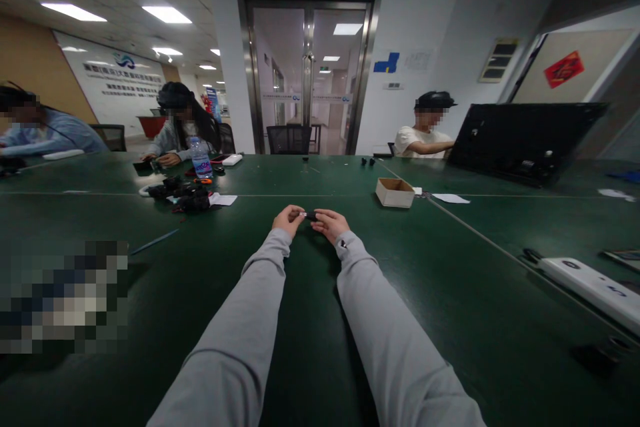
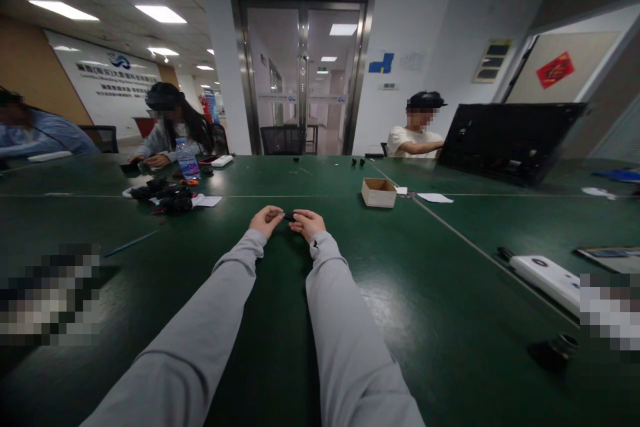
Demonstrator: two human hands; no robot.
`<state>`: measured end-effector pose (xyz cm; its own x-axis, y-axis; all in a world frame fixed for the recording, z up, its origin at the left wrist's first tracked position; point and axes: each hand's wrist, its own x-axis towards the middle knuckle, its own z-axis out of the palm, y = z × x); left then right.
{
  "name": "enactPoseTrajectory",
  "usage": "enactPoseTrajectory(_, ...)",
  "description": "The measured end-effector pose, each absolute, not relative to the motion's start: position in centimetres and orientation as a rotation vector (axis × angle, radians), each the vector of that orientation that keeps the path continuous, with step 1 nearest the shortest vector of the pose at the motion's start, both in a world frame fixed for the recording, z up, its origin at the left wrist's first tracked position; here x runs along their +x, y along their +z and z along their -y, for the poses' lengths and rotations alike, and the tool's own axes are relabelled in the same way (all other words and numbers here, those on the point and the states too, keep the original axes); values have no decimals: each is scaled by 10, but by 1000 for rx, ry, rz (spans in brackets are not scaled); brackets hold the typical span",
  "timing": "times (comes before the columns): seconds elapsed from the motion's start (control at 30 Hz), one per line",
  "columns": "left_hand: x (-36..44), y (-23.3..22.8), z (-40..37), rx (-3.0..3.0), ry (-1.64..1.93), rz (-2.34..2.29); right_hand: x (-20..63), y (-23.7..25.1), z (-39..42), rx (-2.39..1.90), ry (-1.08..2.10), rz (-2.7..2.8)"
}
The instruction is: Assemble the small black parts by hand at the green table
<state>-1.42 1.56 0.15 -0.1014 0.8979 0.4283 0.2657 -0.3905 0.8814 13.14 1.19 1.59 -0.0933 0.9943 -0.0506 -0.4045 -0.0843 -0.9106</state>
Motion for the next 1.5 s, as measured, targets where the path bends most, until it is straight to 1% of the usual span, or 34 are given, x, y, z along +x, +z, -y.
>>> enactPoseTrajectory(0.53, -15, 9, -12, 1425, 1506, -990, 131, 17, -11, -941, 1453, 928)
enactPoseTrajectory(0.8, -15, 5, -15, 1356, 1473, -1205, 132, 15, -11, -889, 1483, 957)
enactPoseTrajectory(1.17, -18, 0, -21, 1384, 1468, -1301, 132, 10, -11, -844, 1465, 998)
enactPoseTrajectory(1.33, -21, -4, -24, 1500, 1408, -1462, 132, 8, -13, -823, 1467, 1006)
enactPoseTrajectory(1.5, -20, 5, -17, 1549, 1282, -1692, 133, 4, -17, -790, 1473, 1041)
